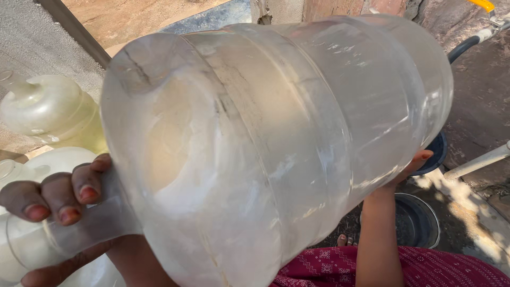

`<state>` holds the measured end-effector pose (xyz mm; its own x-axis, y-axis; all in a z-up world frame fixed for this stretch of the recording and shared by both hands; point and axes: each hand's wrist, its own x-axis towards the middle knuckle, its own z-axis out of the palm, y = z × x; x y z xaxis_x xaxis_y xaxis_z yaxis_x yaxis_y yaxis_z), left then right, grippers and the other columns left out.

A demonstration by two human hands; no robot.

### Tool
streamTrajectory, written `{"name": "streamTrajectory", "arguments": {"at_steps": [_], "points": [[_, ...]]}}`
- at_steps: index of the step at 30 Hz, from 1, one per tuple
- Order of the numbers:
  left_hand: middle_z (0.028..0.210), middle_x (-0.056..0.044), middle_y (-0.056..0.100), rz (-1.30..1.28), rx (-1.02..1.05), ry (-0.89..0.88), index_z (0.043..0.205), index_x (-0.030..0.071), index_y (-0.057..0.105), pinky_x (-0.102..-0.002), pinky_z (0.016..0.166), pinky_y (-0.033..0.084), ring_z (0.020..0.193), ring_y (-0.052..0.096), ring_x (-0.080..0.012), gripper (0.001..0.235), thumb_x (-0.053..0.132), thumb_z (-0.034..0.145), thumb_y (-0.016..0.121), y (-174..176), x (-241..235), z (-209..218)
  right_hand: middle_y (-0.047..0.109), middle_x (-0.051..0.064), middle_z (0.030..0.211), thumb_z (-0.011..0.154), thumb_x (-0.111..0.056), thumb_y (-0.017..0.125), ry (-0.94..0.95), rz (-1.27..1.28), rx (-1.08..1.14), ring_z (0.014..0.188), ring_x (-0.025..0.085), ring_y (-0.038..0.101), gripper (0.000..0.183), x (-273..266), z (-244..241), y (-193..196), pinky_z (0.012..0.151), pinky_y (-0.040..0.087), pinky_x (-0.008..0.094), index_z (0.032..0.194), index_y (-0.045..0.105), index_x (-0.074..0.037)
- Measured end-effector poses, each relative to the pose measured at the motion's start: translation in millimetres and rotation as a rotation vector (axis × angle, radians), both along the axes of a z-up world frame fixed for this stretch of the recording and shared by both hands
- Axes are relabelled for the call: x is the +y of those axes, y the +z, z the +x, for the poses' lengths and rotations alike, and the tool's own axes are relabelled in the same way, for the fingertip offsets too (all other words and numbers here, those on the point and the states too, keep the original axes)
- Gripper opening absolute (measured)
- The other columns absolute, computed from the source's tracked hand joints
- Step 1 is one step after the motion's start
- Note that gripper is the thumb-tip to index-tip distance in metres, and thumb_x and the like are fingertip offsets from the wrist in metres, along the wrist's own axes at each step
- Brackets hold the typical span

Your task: The person cleans a large plastic water bottle by placing dark cleaning pellets inside, shaking the bottle with water, and rinsing it thoroughly.

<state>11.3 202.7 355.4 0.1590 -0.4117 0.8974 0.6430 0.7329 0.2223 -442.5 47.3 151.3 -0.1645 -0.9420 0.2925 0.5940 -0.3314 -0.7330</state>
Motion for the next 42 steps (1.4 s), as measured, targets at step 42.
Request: {"name": "streamTrajectory", "arguments": {"at_steps": [42], "points": [[0.126,-0.022,0.068,0.536,0.081,0.111,0.151,0.002,0.039,-0.051,0.123,0.045,0.128,0.063,-0.0363,0.073,0.029,0.093,0.073,-67.6,-77.7,21.4,0.044,0.015,0.157,0.08,-0.087,0.044,0.173,0.422,0.233,0.144,0.031,0.045,0.112,-16.4,-22.3,-48.2,0.116,0.039,0.051,0.157,0.034,-0.006]]}}
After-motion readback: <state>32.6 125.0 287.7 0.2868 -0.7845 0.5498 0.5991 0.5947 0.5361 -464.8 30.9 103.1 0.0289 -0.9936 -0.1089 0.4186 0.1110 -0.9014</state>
